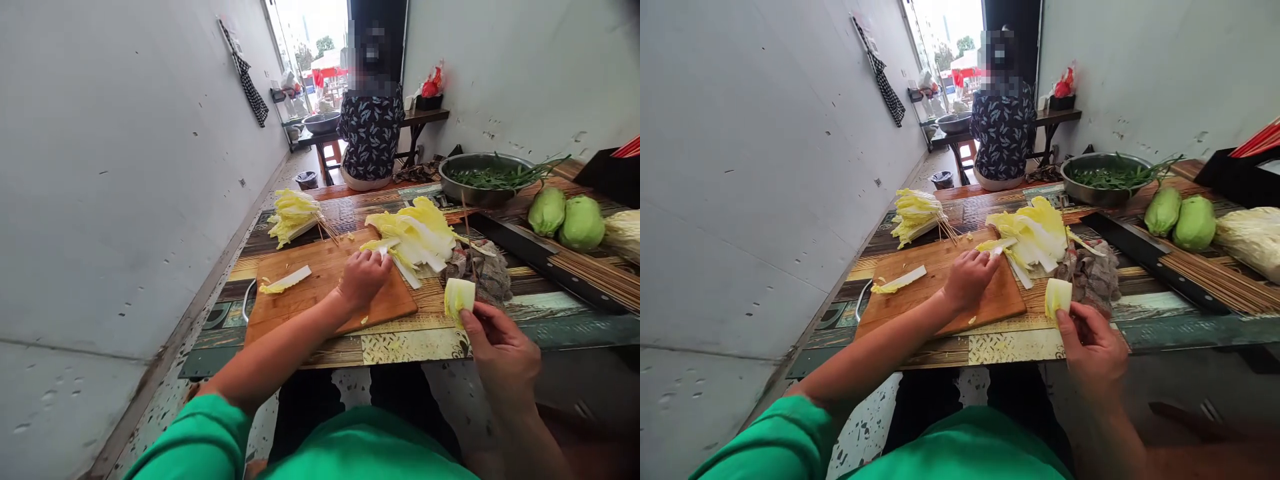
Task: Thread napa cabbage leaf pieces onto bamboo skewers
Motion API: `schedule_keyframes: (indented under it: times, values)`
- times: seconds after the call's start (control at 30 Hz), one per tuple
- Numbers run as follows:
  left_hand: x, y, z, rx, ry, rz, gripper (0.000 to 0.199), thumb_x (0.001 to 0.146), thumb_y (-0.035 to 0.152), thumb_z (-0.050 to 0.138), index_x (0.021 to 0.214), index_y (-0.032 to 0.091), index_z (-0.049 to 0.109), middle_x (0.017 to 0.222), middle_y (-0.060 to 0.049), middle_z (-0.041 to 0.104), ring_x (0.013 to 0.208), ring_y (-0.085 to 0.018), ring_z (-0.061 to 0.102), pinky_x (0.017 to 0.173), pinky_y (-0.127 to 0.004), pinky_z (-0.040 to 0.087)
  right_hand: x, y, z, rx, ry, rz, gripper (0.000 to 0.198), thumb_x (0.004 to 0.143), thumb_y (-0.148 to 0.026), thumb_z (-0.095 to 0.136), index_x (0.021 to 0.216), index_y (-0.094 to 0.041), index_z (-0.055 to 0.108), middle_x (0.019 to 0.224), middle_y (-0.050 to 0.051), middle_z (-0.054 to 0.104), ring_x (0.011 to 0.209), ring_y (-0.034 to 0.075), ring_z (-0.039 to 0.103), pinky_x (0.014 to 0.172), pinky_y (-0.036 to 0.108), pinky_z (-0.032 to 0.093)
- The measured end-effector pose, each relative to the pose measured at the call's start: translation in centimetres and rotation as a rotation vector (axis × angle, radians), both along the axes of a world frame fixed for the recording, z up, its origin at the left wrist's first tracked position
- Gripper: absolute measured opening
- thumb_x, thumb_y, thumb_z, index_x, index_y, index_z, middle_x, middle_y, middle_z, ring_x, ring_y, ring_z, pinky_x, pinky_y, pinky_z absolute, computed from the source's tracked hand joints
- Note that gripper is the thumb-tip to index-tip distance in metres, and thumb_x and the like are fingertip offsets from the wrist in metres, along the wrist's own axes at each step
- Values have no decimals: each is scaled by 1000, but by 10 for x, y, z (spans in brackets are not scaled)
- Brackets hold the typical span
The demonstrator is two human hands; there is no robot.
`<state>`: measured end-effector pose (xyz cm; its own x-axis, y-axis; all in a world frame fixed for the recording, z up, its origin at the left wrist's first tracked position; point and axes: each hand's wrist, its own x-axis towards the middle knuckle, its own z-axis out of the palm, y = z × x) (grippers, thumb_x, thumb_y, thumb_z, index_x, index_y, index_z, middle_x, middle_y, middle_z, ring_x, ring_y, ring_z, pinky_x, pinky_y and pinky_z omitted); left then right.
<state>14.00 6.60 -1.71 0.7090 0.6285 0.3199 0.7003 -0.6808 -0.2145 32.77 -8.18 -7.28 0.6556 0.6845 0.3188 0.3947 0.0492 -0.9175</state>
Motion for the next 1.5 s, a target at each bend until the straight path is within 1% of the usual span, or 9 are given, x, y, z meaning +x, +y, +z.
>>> schedule_keyframes:
  times: [0.17, 0.33, 0.53, 0.73, 0.93, 1.13, 1.2, 1.33, 1.5]
  values:
    - [-10, -22, 3, -169, -263, 33, 46, 90, 33, 65, 133, 17, 57, 126, -15, 68, 105, -27, 68, 89, -40, 53, -13, 10, 9, -14, 77, 168, 34, 80, -48, 71, 96, -18, 78, 85, 7, 77, 71, 19, 70, 65, 31, 57]
    - [-37, -54, 7, -493, -746, -77, 27, 91, 37, 62, 110, 19, 70, 93, -8, 77, 80, -20, 70, 79, -35, 55, -51, 22, 26, -9, 132, 396, 35, 82, -48, 67, 97, -18, 78, 81, 6, 76, 75, 21, 71, 64, 32, 57]
    - [-61, -74, 9, -1008, -1301, -25, 35, 78, 41, 75, 102, 15, 72, 92, -9, 75, 80, -18, 68, 73, -29, 55, -93, 35, 39, -18, 117, 625, 33, 85, -44, 63, 99, -17, 77, 80, 5, 73, 79, 22, 69, 68, 31, 55]
    - [-88, -75, 0, -1203, -1589, 64, 42, 63, 43, 86, 89, 14, 70, 82, -4, 70, 70, -12, 60, 63, -24, 48, -116, 45, 41, -74, 66, 733, 36, 89, -43, 58, 101, -15, 77, 65, 3, 64, 71, 20, 64, 59, 28, 50]
    - [-110, -77, -8, -1080, -1612, 161, 39, 64, 42, 85, 84, 15, 66, 76, 0, 66, 67, -10, 58, 65, -23, 48, -141, 50, 38, -123, 53, 789, 39, 76, -42, 74, 105, -15, 75, 83, 5, 68, 51, 10, 45, 47, 26, 39]
    - [-118, -84, -8, -953, -1459, 163, 27, 79, 40, 75, 90, 16, 71, 88, -4, 69, 77, -14, 64, 71, -26, 53, -151, 55, 40, -149, 118, 818, 33, 74, -36, 73, 100, -17, 75, 59, -2, 52, 47, 10, 37, 44, 25, 30]
    - [-116, -85, -9, -816, -1406, 122, 23, 81, 37, 74, 93, 18, 74, 96, -6, 70, 88, -17, 66, 76, -28, 55, -149, 56, 40, -165, 176, 860, 32, 75, -37, 70, 100, -17, 75, 54, -4, 47, 46, 10, 36, 43, 25, 28]
    - [-108, -87, -12, -511, -1254, 49, 25, 80, 29, 76, 104, 22, 74, 107, -8, 71, 101, -20, 66, 78, -29, 57, -139, 55, 39, -159, 315, 923, 32, 76, -36, 64, 101, -18, 72, 67, 0, 57, 53, 11, 43, 48, 24, 34]
    - [-100, -90, -13, -345, -1137, 25, 28, 82, 31, 75, 109, 22, 72, 106, -7, 74, 94, -20, 69, 84, -33, 59, -126, 52, 33, -138, 449, 958, 33, 81, -39, 60, 101, -15, 70, 59, -5, 45, 48, 9, 31, 44, 23, 27]
